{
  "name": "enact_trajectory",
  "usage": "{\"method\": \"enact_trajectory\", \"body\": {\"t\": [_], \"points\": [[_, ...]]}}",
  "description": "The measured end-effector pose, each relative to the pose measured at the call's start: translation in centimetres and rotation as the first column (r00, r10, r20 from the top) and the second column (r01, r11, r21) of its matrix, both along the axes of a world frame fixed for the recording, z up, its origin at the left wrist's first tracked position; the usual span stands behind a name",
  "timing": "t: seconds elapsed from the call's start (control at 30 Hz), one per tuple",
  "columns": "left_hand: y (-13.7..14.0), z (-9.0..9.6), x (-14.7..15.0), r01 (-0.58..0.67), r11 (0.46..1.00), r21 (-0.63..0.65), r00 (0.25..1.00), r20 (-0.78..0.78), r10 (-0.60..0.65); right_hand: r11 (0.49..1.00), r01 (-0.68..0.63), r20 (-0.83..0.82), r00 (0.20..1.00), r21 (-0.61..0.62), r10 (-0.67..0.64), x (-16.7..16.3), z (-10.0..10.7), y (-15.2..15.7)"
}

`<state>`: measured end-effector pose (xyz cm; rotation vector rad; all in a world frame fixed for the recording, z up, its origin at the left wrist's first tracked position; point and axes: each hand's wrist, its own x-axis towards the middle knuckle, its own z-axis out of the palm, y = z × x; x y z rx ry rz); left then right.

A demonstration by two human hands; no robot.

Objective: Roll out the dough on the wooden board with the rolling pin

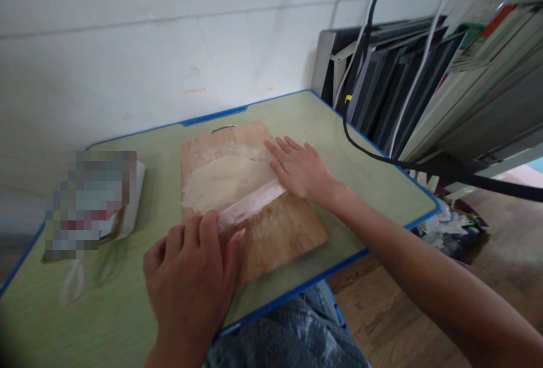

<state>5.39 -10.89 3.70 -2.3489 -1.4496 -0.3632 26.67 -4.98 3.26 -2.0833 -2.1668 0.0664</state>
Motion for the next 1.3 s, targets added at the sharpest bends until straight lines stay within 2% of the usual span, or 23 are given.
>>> {"method": "enact_trajectory", "body": {"t": [0.1,0.2,0.27,0.33,0.5,0.57,0.63,0.77,0.83,0.9,0.97,1.1,1.17,1.3], "points": [[0.0,0.0,0.0,-0.017,1.0,-0.005,1.0,0.003,0.017,0.998,-0.026,-0.028,0.999,-0.049,0.025,-0.7,0.6,2.3],[0.0,0.1,0.1,-0.037,0.999,-0.016,0.999,0.014,0.037,0.99,-0.108,-0.028,0.994,-0.094,0.106,-1.6,1.3,5.6],[-0.1,0.2,0.1,-0.041,0.999,-0.017,0.999,0.015,0.041,0.986,-0.132,-0.012,0.991,-0.101,0.132,-1.9,1.5,6.5],[-0.1,0.2,0.1,-0.043,0.999,-0.01,0.999,0.004,0.043,0.988,-0.125,0.003,0.992,-0.091,0.125,-1.7,1.3,5.9],[0.0,0.0,0.0,-0.018,1.0,0.011,0.999,-0.036,0.019,1.0,-0.022,0.009,1.0,-0.005,0.022,-0.5,0.1,0.7],[0.1,0.0,0.1,-0.01,1.0,0.008,0.999,-0.038,0.01,1.0,0.004,0.004,1.0,0.02,-0.005,-0.4,0.0,0.1],[0.1,0.0,0.1,-0.016,1.0,0.003,0.999,-0.028,0.016,1.0,-0.008,-0.018,1.0,-0.002,0.008,-0.6,0.2,1.1],[0.0,0.1,0.2,-0.041,0.999,-0.003,0.999,0.015,0.041,0.992,-0.116,-0.042,0.993,-0.058,0.114,-1.5,1.0,5.4],[0.0,0.1,0.2,-0.042,0.999,-0.006,0.999,0.03,0.042,0.988,-0.143,-0.028,0.99,-0.061,0.141,-1.8,1.3,6.4],[0.0,0.1,0.2,-0.038,0.999,-0.007,0.999,0.031,0.038,0.989,-0.133,-0.006,0.991,-0.069,0.133,-1.7,1.2,5.6],[0.0,-0.1,0.1,-0.029,1.0,-0.006,0.999,0.024,0.029,0.994,-0.088,0.017,0.996,-0.064,0.089,-1.3,0.8,3.4],[-0.1,-0.4,0.0,-0.003,1.0,0.001,1.0,0.016,0.003,1.0,0.001,0.03,1.0,0.016,-0.002,-0.5,0.1,-0.6],[-0.1,-0.4,0.0,0.0,1.0,0.008,1.0,0.017,0.0,1.0,0.009,0.015,1.0,0.008,-0.009,-0.5,0.1,-0.4],[-0.1,-0.1,0.1,-0.024,1.0,0.005,0.999,0.02,0.024,0.993,-0.08,-0.037,0.996,-0.083,0.077,-1.4,1.0,3.9]]}}
